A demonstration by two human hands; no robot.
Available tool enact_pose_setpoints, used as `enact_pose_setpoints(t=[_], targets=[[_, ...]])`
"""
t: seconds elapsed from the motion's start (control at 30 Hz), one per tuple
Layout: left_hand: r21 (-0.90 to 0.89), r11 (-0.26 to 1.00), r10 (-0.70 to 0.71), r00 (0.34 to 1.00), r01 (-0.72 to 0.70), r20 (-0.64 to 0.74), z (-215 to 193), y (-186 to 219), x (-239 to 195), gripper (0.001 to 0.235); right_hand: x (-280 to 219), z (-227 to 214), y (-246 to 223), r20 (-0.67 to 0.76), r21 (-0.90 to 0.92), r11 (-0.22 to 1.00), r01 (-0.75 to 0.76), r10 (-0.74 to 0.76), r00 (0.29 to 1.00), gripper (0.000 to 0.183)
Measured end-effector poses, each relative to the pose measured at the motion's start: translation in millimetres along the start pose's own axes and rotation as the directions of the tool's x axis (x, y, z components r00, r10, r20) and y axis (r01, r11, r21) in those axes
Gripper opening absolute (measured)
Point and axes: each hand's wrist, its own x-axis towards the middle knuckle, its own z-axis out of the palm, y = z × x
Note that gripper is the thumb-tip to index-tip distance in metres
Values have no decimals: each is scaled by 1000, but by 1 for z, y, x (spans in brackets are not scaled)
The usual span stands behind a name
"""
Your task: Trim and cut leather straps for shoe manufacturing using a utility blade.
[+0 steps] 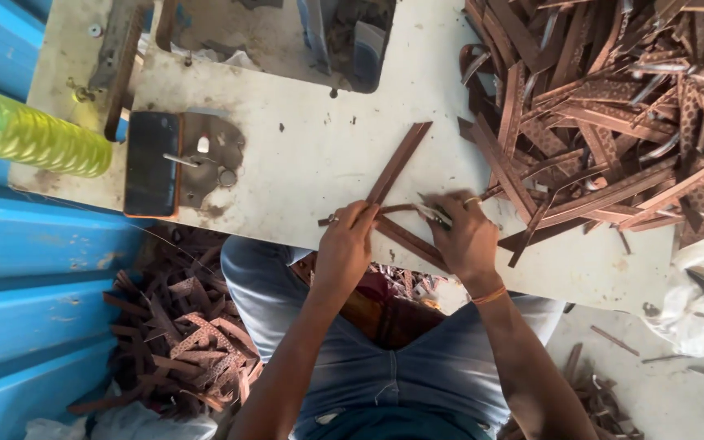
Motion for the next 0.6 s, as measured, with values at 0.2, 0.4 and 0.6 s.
enact_pose_setpoints(t=[0.2,0.4,0.6], targets=[[52,998,-41,999,41,-13,16,7,6,37,-3,2,-2,310,164,985,-50,-3,951,23],[-68,996,-65,990,56,-126,12,22,6,23,-24,14,-18,430,578,693,-431,190,883,17],[-330,892,-325,946,308,5,-8,28,12,11,-45,16,-8,159,253,946,-203,167,973,20]])
